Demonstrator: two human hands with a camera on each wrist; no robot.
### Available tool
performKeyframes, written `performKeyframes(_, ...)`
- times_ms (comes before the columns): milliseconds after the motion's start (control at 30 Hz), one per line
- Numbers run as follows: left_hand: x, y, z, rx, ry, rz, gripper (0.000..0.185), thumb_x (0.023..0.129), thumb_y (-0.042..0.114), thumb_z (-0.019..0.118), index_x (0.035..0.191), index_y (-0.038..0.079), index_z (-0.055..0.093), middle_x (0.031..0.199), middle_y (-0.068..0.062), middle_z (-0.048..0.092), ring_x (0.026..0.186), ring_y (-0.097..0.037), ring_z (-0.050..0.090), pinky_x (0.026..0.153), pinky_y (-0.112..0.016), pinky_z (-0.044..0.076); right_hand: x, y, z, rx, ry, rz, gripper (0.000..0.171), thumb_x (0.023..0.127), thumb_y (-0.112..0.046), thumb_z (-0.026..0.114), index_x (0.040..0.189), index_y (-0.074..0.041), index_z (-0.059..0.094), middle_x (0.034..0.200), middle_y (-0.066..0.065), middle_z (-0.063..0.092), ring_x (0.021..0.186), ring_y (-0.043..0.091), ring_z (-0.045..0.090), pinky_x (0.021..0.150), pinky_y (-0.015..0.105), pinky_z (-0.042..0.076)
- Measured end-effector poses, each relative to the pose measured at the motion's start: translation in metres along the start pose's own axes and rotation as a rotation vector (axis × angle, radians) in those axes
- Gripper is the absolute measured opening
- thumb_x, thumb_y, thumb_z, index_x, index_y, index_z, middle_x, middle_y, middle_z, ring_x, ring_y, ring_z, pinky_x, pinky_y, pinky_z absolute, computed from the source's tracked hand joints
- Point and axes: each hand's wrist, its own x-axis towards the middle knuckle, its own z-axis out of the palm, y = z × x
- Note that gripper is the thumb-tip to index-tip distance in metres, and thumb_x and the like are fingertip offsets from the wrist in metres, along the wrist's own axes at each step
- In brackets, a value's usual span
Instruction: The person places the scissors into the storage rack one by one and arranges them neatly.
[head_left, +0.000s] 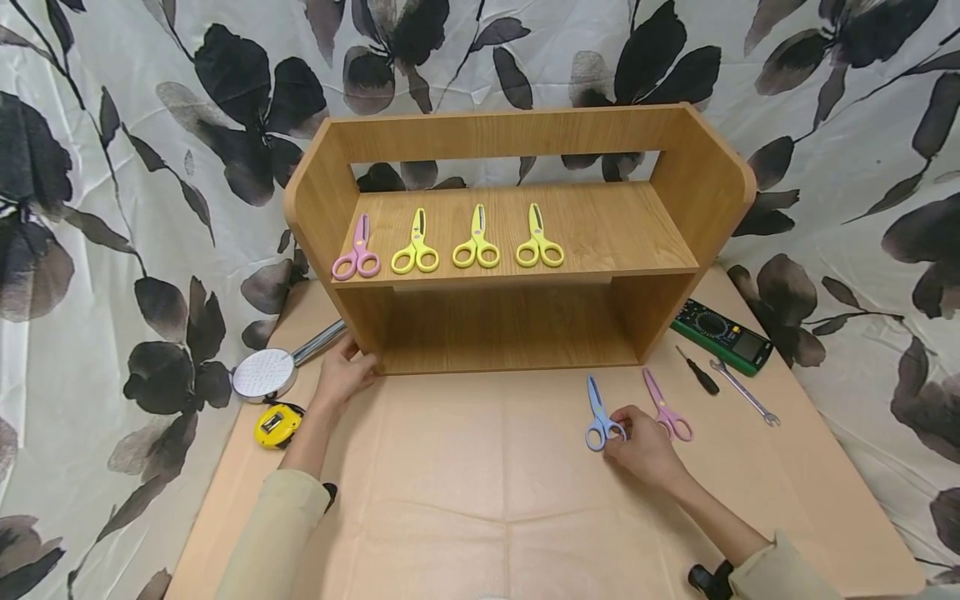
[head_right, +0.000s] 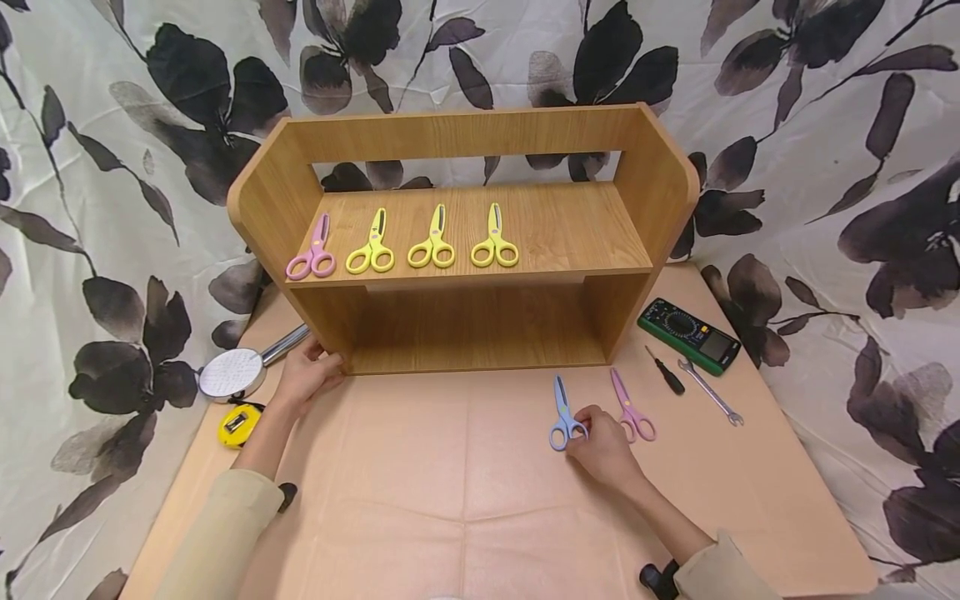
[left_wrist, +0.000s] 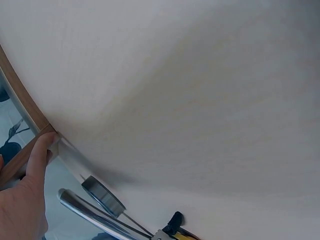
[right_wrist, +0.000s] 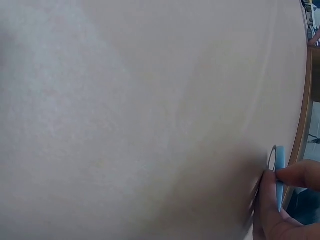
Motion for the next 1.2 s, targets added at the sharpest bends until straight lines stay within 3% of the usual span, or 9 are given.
performKeyframes(267, -0.001, 0.0, -0.001, 0.007, 0.001, -0.004, 0.073, 0.099, 0.008, 0.06, 0.165, 0.021, 0.031, 0.164, -0.018, 0.039, 0.112, -0.03, 0.064, 0.095, -0.043, 0.061, -0.003, 0.002, -0.002, 0.035, -0.003, -0.032, 0.036, 0.08, -0.004, 0.073, 0.116, 0.002, 0.068, 0.097, 0.01, 0.074, 0.086, 0.017, 0.06, 0.069, 0.023, 0.047)
performKeyframes(467, -0.001, 0.001, -0.001, -0.011, -0.007, -0.01, 0.073, 0.099, 0.006, 0.06, 0.164, 0.02, 0.032, 0.164, -0.02, 0.039, 0.107, -0.025, 0.066, 0.091, -0.041, 0.062, -0.004, 0.003, -0.002, 0.058, -0.007, -0.016, 0.038, 0.081, -0.004, 0.075, 0.117, 0.004, 0.068, 0.098, 0.012, 0.073, 0.083, 0.017, 0.058, 0.062, 0.021, 0.047)
performKeyframes(767, -0.015, 0.024, 0.001, -0.027, -0.029, -0.041, 0.074, 0.096, 0.002, 0.06, 0.164, 0.012, 0.032, 0.163, -0.023, 0.039, 0.107, -0.028, 0.064, 0.091, -0.042, 0.062, -0.006, 0.005, -0.003, 0.114, 0.01, 0.001, 0.043, 0.081, -0.004, 0.073, 0.123, 0.007, 0.067, 0.099, 0.014, 0.073, 0.081, 0.014, 0.059, 0.062, 0.019, 0.051)
performKeyframes(1000, -0.005, 0.008, 0.001, -0.028, -0.016, -0.031, 0.073, 0.098, 0.003, 0.06, 0.164, 0.016, 0.032, 0.162, -0.021, 0.041, 0.099, -0.025, 0.066, 0.086, -0.037, 0.063, -0.016, -0.01, -0.015, 0.13, 0.001, -0.004, 0.041, 0.086, -0.006, 0.071, 0.126, 0.004, 0.067, 0.115, 0.019, 0.07, 0.086, 0.016, 0.063, 0.065, 0.02, 0.052)
performKeyframes(1200, 0.0, -0.001, 0.0, -0.011, -0.004, -0.008, 0.073, 0.099, 0.007, 0.061, 0.164, 0.02, 0.033, 0.163, -0.018, 0.04, 0.102, -0.024, 0.065, 0.088, -0.039, 0.062, -0.031, -0.043, -0.039, 0.116, 0.017, -0.09, 0.039, 0.086, -0.006, 0.073, 0.124, -0.001, 0.07, 0.116, 0.015, 0.073, 0.091, 0.018, 0.071, 0.067, 0.022, 0.052)
